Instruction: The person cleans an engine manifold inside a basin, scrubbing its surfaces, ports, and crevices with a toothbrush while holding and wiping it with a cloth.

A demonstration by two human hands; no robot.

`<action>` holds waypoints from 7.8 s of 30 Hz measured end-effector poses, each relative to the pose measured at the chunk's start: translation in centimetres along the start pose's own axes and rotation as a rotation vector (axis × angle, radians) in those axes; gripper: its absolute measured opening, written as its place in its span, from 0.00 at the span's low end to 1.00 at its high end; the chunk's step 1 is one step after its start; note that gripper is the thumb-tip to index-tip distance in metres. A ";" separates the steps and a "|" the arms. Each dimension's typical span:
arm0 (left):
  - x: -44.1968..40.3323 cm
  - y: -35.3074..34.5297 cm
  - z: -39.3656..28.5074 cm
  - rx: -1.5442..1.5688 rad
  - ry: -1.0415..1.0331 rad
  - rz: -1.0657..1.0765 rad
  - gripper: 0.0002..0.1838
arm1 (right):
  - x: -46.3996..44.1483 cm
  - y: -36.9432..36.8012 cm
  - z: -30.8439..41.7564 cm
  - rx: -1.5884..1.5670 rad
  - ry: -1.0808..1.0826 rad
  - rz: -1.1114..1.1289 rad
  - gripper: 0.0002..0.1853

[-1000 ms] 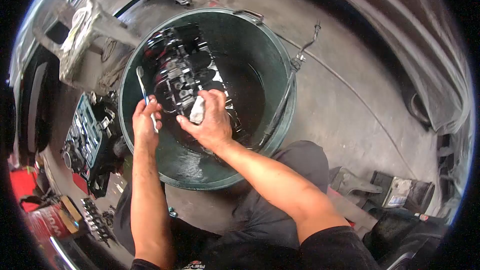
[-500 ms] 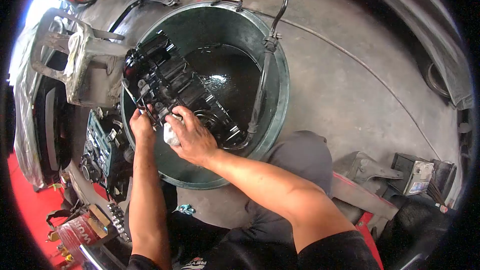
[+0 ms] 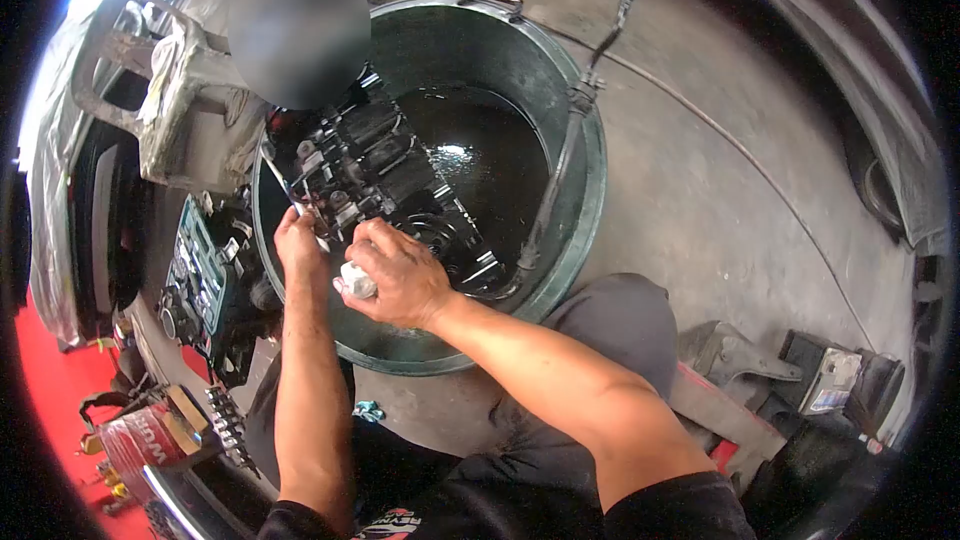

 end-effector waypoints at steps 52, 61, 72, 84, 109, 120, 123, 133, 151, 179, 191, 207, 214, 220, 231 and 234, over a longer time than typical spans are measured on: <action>0.3 -1.8 0.4 0.056 0.007 0.162 0.13 | -7.2 1.4 -29.4 -1.049 -1.003 0.180 0.33; 0.5 -1.2 2.9 0.672 0.136 0.031 0.10 | -7.1 2.6 -26.0 -0.700 -1.012 0.148 0.30; 1.6 -1.1 5.4 0.363 0.217 -0.096 0.10 | -7.2 4.2 -26.4 -0.413 -1.063 0.069 0.27; 2.5 -2.2 0.7 -0.068 0.212 0.102 0.18 | -7.3 4.9 -25.7 -0.299 -1.073 0.056 0.28; 2.6 -1.2 -0.7 -0.057 -0.289 -0.061 0.17 | -6.2 5.1 -27.0 -0.323 -1.071 0.016 0.30; 3.7 -1.7 -1.7 -0.373 -0.568 -0.130 0.19 | -5.7 5.9 -27.5 -0.283 -1.085 0.003 0.31; 3.4 -1.4 -1.2 -0.411 -0.517 -0.285 0.13 | -6.1 5.8 -28.6 -0.265 -1.092 0.014 0.31; 3.0 -0.8 -0.5 -0.404 -0.503 -0.281 0.12 | -6.8 4.6 -28.4 -0.265 -0.949 -0.007 0.27; 3.3 -1.3 -0.3 -0.409 -0.524 -0.348 0.10 | -7.3 9.8 -14.5 0.171 -0.817 -0.349 0.23; -3.3 5.8 20.5 -1.048 0.619 0.044 0.17 | -5.6 -0.7 -2.8 0.589 -0.445 0.335 0.55; 10.5 3.6 3.0 -0.334 0.179 -0.143 0.11 | -5.6 0.2 -2.9 0.598 -0.425 0.348 0.55; 14.8 -2.0 -1.5 -0.882 -0.014 0.060 0.11 | -5.3 0.8 -4.6 0.556 -0.462 0.365 0.55; 11.9 -2.3 -1.5 -0.819 -0.061 0.071 0.15 | -5.8 0.8 -5.1 0.562 -0.436 0.395 0.55; 9.0 -2.0 -1.5 -0.795 -0.118 0.005 0.14 | -5.8 1.8 -5.2 0.507 -0.450 0.357 0.54; 9.7 -2.1 -1.9 -0.740 -0.279 0.019 0.14 | -6.2 1.9 -5.9 0.507 -0.456 0.325 0.53; 9.7 -2.4 -2.5 -0.701 -0.242 -0.030 0.13 | -6.0 1.6 -5.5 0.512 -0.455 0.334 0.53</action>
Point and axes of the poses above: each hand's wrist, its own x-axis away from the middle knuckle, its own y-axis out of the back of the hand, z = x × y, the point moved 7 cm from there along -x, towards the middle knuckle, and after that the axes turned 2 degrees about z, right-handed, at the moved point
